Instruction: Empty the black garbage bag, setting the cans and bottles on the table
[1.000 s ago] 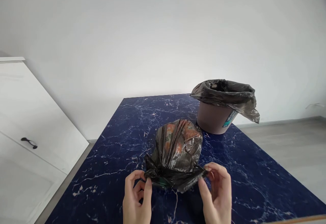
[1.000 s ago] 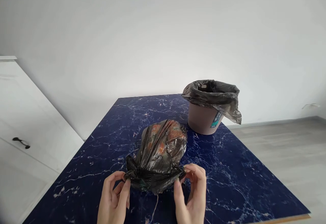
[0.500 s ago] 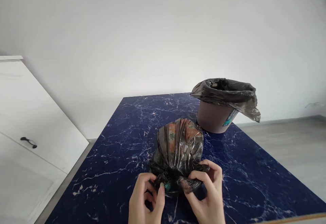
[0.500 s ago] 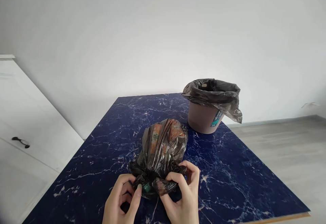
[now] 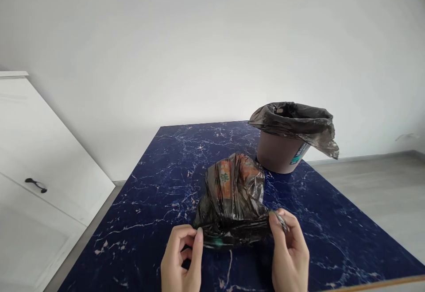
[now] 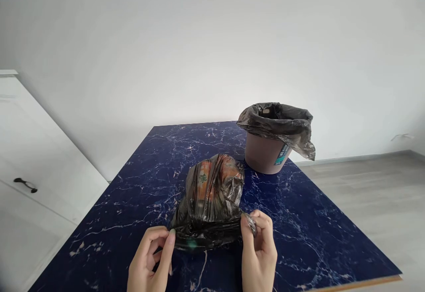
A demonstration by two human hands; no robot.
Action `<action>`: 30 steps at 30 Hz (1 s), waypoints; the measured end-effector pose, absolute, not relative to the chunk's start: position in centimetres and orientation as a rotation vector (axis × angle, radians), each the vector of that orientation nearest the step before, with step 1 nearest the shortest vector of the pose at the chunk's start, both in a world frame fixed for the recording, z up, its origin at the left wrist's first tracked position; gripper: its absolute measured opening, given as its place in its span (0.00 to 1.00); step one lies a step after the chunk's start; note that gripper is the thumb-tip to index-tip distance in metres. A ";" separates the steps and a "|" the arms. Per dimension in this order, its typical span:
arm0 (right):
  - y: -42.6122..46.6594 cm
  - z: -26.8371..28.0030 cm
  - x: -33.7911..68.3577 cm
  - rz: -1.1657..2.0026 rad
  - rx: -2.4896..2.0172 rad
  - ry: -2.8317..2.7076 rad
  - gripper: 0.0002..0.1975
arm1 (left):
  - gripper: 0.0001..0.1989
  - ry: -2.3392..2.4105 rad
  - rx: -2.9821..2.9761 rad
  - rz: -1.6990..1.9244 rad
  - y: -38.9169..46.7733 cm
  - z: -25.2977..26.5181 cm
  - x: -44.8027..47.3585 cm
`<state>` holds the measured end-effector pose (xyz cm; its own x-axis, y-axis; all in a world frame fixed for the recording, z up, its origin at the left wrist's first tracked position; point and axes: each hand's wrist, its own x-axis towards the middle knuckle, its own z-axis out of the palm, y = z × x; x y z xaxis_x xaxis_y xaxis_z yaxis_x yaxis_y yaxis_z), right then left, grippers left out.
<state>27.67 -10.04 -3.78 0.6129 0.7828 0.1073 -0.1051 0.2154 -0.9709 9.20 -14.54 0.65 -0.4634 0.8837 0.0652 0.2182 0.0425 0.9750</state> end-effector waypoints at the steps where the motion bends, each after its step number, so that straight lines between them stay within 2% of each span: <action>1: -9.9 -3.8 27.7 0.738 -1.200 -0.605 0.21 | 0.20 1.729 1.069 1.476 -14.5 0.7 9.1; 8: -9.5 -2.3 28.0 1.021 -1.012 -0.201 0.21 | 0.20 1.724 0.883 1.630 -14.5 1.3 9.1; 15: -8.8 -3.4 28.9 1.099 -0.860 -0.090 0.14 | 0.25 1.677 0.836 1.551 -14.0 1.0 7.8; 19: -8.8 -4.7 29.3 1.133 -0.813 -0.221 0.10 | 0.27 1.708 0.884 1.540 -13.7 0.5 7.4; 21: -9.2 -4.7 29.1 1.080 -0.798 -0.354 0.11 | 0.27 1.732 0.848 1.575 -13.7 0.7 7.8; 25: -10.5 -3.6 27.8 0.784 -0.812 -0.724 0.24 | 0.27 1.748 0.829 1.549 -14.0 1.3 8.8; 26: -10.8 -3.3 27.5 0.707 -0.838 -0.836 0.23 | 0.27 1.755 0.855 1.520 -14.1 1.3 8.9; 30: -11.5 -2.3 26.9 0.569 -1.021 -1.140 0.09 | 0.25 1.776 1.009 1.387 -14.0 0.2 7.9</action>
<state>26.93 -11.49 -2.26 0.3537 0.8113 0.4656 0.1160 0.4558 -0.8825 7.87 -14.05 0.25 -0.4847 0.8738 -0.0388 0.1741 0.1399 0.9747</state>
